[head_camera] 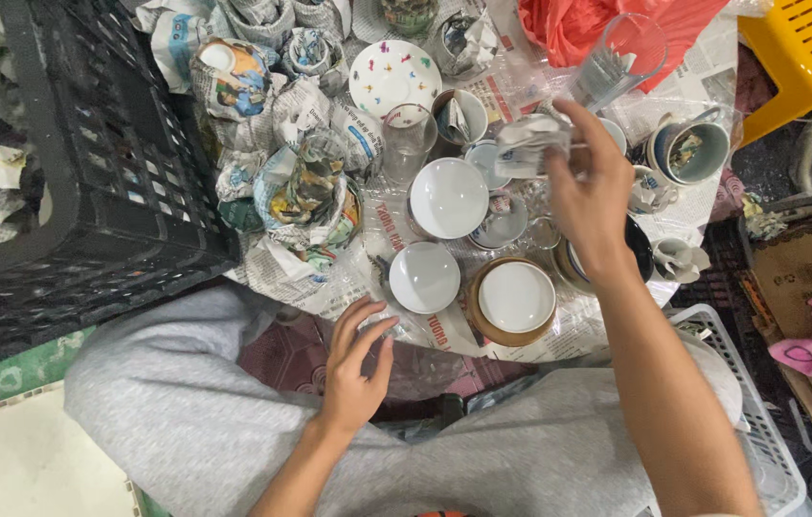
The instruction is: The person sits cross-legged on the floor and wraps individual ceramic bowls and plates with newspaper. They fold the paper around each item and place the wrapped dishes into a nearby black crate.
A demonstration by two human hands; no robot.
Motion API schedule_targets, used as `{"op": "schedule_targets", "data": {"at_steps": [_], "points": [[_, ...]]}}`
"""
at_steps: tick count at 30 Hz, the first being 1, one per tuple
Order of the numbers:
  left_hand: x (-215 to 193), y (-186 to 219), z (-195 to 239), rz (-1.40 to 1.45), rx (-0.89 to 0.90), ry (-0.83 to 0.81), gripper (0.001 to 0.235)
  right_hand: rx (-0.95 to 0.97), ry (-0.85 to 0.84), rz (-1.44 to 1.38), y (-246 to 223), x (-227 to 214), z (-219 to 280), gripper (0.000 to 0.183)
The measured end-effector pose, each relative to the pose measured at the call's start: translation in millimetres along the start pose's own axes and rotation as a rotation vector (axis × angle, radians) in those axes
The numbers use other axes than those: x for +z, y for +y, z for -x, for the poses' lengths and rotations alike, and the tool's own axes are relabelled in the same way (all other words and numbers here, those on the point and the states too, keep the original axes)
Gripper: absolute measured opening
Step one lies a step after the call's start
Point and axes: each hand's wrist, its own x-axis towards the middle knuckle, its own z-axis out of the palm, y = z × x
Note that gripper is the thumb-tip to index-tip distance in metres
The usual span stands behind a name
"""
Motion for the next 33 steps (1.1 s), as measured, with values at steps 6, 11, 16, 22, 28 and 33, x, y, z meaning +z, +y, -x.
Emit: {"op": "schedule_targets", "data": {"at_steps": [6, 11, 16, 22, 28, 33], "points": [[2.2, 17.4, -19.1, 0.494, -0.212, -0.052, 0.046, 0.138, -0.201, -0.241, -15.7, 0.9, 67.6, 0.049], [-7.4, 17.5, -17.4, 0.649, -0.295, -0.191, 0.052, 0.419, -0.498, -0.47, -27.8, 22.1, 138.9, 0.041], [-12.7, -5.0, 7.5, 0.566, -0.321, -0.254, 0.028, 0.392, -0.52, -0.563, -40.6, 38.5, 184.8, 0.045], [-9.3, -32.8, 32.5, 0.63, -0.423, -0.18, 0.023, 0.353, -0.543, -0.726, -30.1, 53.6, 216.3, 0.062], [5.6, -39.6, 49.0, 1.199, -0.713, -0.202, 0.031, 0.358, -0.461, -0.69, -11.9, 68.5, 230.5, 0.048], [19.1, -72.8, 62.3, 1.234, -0.714, -0.168, 0.028, 0.221, -0.439, -0.245, -6.3, 69.9, 254.6, 0.053]]}}
